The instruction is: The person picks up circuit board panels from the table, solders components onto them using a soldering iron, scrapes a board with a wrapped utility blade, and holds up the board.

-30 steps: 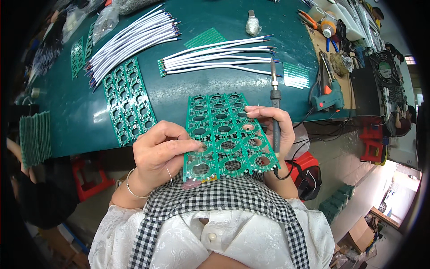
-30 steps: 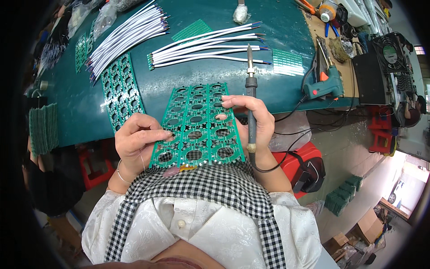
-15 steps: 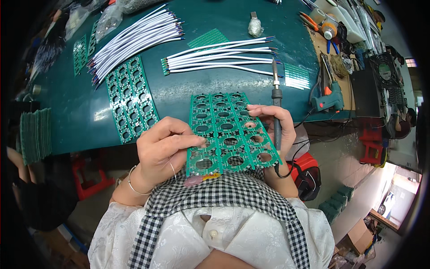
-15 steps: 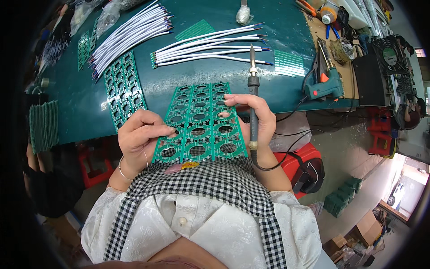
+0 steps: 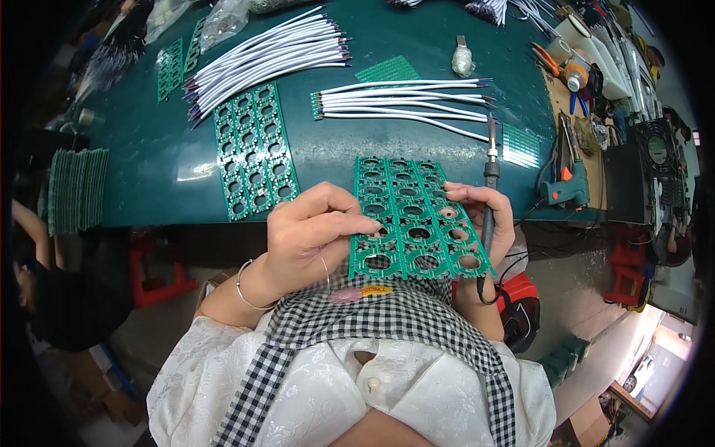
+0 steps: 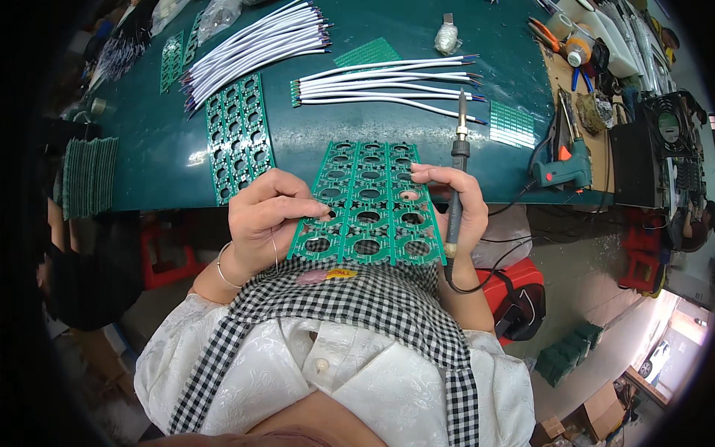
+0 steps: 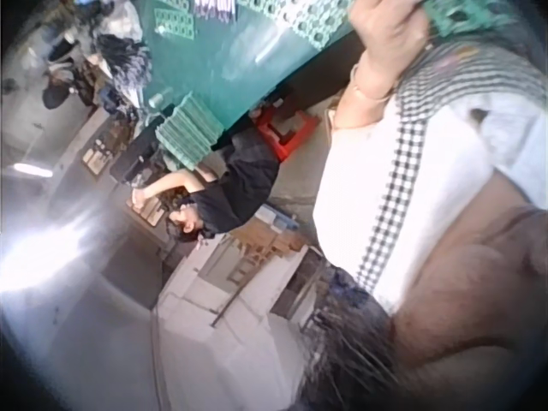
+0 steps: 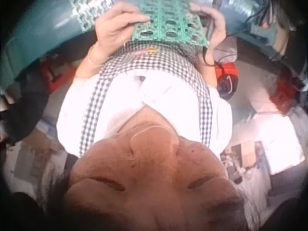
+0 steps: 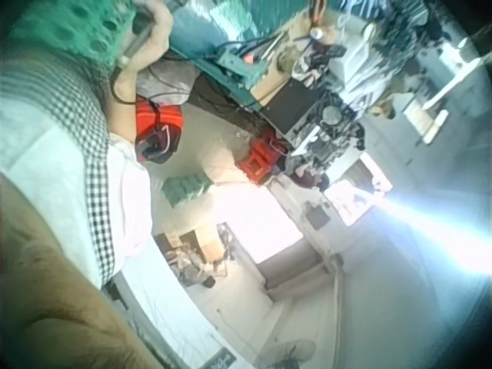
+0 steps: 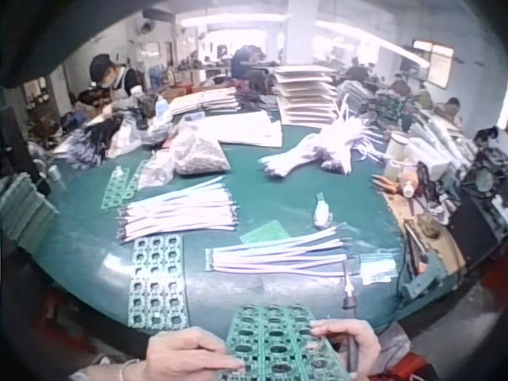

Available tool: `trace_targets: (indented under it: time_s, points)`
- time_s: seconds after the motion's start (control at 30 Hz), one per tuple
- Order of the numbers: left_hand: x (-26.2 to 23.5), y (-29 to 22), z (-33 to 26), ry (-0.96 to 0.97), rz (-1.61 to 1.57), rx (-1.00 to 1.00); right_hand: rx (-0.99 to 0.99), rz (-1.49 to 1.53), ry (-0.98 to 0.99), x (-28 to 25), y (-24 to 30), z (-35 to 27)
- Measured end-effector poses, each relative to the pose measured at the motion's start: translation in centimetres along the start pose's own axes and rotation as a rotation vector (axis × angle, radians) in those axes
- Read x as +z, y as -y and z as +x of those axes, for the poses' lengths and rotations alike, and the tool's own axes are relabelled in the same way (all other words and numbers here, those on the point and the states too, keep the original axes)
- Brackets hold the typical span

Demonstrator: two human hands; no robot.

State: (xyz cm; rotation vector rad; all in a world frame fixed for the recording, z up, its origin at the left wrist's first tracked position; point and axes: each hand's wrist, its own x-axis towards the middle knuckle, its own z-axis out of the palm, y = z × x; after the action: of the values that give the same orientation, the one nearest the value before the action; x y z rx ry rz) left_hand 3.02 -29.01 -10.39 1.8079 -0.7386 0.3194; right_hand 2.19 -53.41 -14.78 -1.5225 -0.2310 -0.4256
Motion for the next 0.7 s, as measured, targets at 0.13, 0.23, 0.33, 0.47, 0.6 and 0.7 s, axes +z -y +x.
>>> trace_targets:
  time_s: [0.13,0.23,0.33,0.47,0.6,0.7]
  points:
    - [0.0,0.0,0.0,-0.016,0.01,0.014,-0.007,0.025,0.009,0.0,0.0,0.1]
    - [-0.1,-0.1,0.1,-0.014,0.014,0.023,-0.019,-0.004,0.02,0.0,0.0,0.2]
    - [-1.1,-0.6,0.5,0.068,-0.027,-0.042,-0.021,0.006,0.025,-0.1,0.0,0.3]
    - [-3.7,-1.4,2.5,0.29,-0.493,-0.41,-0.025,0.001,0.034,-0.4,-0.1,0.1]
    - [-3.8,-1.6,4.0,0.554,-0.618,-0.319,-0.017,0.077,0.037,-0.5,0.1,0.2]
    - [-4.2,-1.5,4.6,0.589,-0.563,-0.311,-0.02,0.086,0.046,-0.5,0.1,0.2]
